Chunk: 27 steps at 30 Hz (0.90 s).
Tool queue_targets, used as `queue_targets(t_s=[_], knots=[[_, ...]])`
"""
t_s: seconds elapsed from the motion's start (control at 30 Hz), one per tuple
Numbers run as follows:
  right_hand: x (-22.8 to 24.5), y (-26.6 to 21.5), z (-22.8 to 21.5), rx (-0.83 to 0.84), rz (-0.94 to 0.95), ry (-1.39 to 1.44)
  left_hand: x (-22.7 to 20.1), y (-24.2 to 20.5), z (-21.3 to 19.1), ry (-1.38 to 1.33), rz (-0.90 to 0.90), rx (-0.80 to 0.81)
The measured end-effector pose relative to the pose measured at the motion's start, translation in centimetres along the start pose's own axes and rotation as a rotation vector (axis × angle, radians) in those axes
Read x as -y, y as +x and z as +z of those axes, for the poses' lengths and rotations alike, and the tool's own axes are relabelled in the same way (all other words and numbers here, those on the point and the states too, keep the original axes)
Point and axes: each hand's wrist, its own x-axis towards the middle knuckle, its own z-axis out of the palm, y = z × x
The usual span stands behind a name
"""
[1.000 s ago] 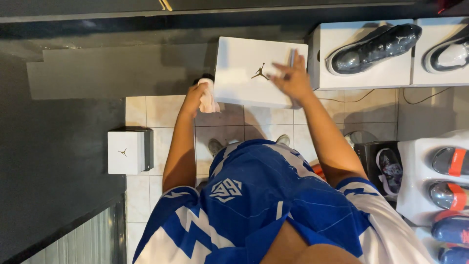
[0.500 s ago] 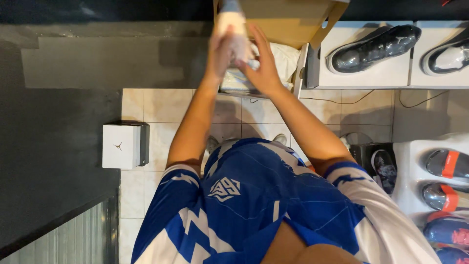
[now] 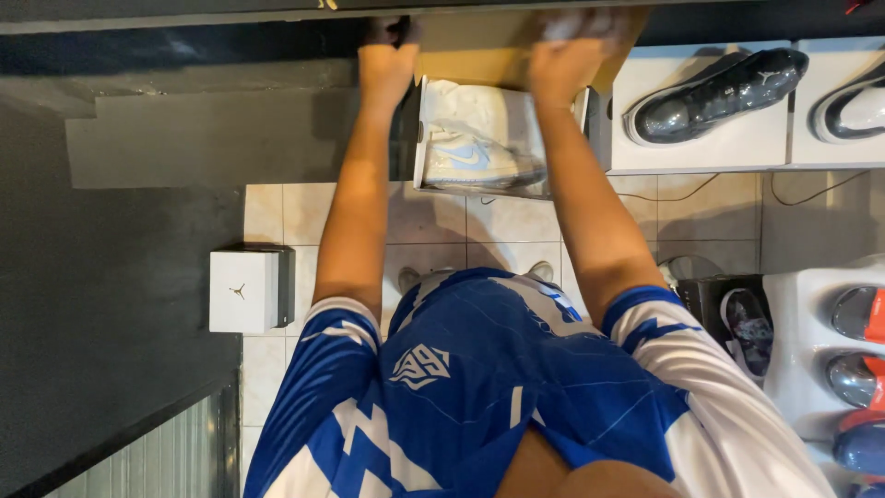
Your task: The person wipes the exterior of several shoe boxes and the shoes inside them using a cloth. They open each box, remove a shoe, wipe it, and place it back on the box. The person handles multiple pairs of sneakers and boxes in sequence.
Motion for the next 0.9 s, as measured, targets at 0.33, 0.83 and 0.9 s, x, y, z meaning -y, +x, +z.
queue_targets(t_s=[0.33, 0.83, 0.9], knots=[[2.6, 0.6, -3.8, 0.46, -0.743, -0.259, 3.1, 0.9, 3.8, 0.226, -0.021, -0.084], [4.3, -3.9, -1.6, 0.809, -0.459, 0.03, 2.4, 0.0, 3.5, 0.194, 0.054, -0.158], [1.3, -1.6, -1.3, 0.856, 0.052, 0.103, 1.5, 0.1, 3.4, 0.205, 0.082, -0.184]])
